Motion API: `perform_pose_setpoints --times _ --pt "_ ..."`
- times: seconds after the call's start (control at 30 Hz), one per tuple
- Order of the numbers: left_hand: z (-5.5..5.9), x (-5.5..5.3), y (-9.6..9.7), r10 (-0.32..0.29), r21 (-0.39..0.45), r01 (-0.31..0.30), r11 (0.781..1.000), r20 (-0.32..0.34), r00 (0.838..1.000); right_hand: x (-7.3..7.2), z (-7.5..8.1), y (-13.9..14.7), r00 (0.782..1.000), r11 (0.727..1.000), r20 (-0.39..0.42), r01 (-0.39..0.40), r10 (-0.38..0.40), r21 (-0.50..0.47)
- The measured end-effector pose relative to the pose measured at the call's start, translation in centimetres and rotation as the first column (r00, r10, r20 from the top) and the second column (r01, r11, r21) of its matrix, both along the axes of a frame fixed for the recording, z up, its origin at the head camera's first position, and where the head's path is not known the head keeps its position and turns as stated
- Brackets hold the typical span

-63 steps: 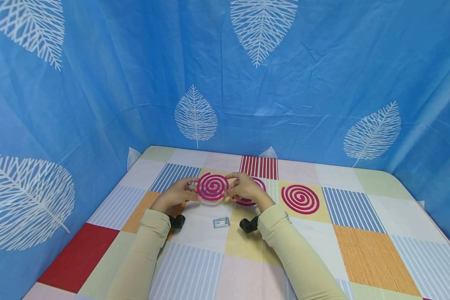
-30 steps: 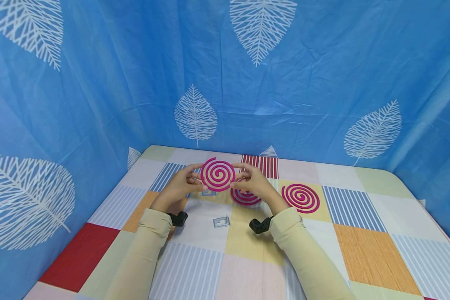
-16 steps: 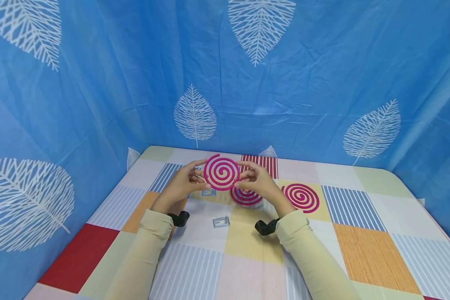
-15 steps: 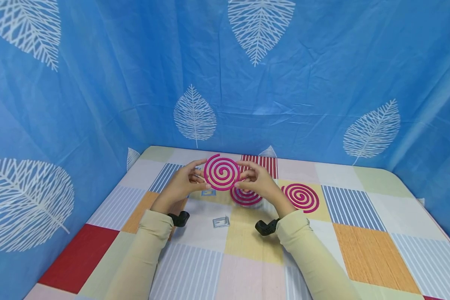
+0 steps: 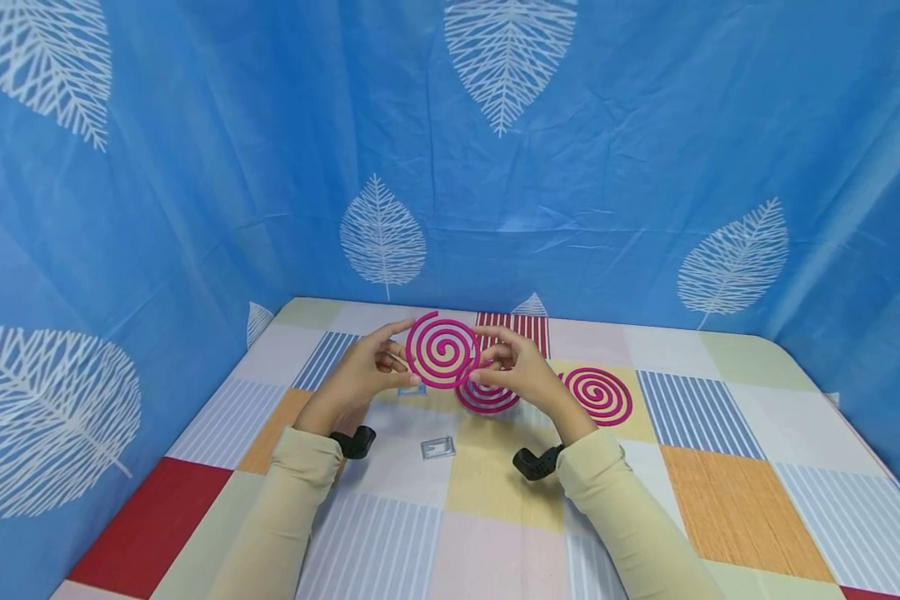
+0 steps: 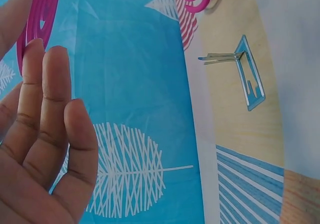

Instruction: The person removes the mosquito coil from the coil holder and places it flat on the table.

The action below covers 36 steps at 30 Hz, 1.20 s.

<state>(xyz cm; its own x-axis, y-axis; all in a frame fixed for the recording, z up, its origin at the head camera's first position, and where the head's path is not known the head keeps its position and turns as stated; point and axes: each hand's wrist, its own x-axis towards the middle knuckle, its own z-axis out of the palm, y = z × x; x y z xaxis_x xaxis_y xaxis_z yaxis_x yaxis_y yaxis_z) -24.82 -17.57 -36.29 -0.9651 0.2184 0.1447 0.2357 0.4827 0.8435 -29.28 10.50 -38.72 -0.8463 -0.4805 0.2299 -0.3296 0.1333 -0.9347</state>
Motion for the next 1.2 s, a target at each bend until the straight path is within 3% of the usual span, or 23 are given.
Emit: perform_pose_setpoints --times 0.23,0.5,1.2 --pt "0.1 0.4 -0.1 -0.014 0.021 0.014 1.0 0.013 1.0 0.5 0.2 0.3 1.0 1.0 -0.022 -0.017 0.018 0.008" --pt "0.2 0.9 0.9 -0.042 0.008 0.042 0.999 -0.02 0.999 0.7 0.1 1.4 0.998 1.0 -0.05 -0.023 0.024 0.019" --pt "-1.2 0.9 4.1 -0.09 -0.029 0.089 0.996 -0.044 0.995 1.0 -0.5 4.9 1.0 0.998 -0.013 -0.02 0.021 0.065"
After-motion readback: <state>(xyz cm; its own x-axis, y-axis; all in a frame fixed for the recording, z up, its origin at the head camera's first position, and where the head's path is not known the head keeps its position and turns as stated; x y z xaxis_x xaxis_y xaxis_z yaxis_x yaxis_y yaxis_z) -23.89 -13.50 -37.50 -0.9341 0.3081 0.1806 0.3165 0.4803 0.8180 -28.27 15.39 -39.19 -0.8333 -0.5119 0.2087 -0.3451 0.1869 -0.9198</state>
